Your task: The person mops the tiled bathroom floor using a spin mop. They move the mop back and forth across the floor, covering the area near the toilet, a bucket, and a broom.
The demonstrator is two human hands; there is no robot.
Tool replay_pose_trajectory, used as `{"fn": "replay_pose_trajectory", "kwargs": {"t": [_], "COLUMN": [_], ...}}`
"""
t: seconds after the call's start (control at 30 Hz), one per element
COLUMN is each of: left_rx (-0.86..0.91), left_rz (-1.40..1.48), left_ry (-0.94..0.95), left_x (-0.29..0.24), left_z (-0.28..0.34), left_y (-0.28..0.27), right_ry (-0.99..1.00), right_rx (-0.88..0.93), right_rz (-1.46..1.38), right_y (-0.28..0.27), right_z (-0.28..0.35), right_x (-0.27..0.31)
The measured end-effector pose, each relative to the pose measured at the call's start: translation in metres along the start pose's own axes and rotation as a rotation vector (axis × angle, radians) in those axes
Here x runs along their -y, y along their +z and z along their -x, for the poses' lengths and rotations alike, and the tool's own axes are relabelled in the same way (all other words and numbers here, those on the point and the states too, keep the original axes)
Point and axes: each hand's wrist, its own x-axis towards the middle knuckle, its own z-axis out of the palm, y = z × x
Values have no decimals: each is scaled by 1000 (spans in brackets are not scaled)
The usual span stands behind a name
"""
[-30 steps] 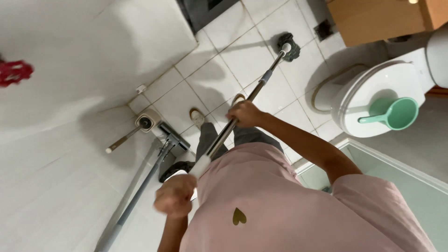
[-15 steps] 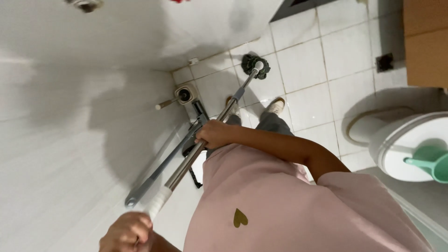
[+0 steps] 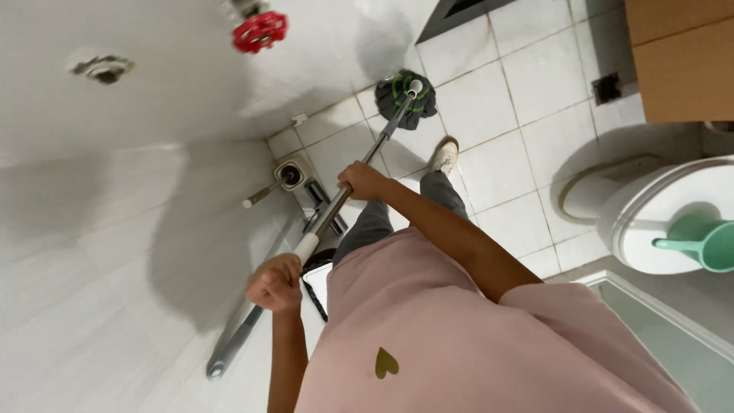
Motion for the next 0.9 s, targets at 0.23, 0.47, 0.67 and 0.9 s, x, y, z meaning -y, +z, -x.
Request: {"fn": "replay_pose_trajectory", "kwargs": {"t": [0.23,0.47,0.67,0.9], "left_rx": [72,172,277,406], "left_rz": [161,192,186,106], "left_ry": [-1,-62,-102,-162], "left_x": [72,130,159,205], "left_z": [-33,-60,-62,-72], "left_y": [78,219,320,391], "right_ry": [17,73,110,165], "right_rx": [-169,-250,-308,-404], "right_rz": [-52,25,44,73], "right_y": [-53,-152,-203,-249], "right_z": [27,104,172,220], "right_x": [-94,-183,-257,-315]}}
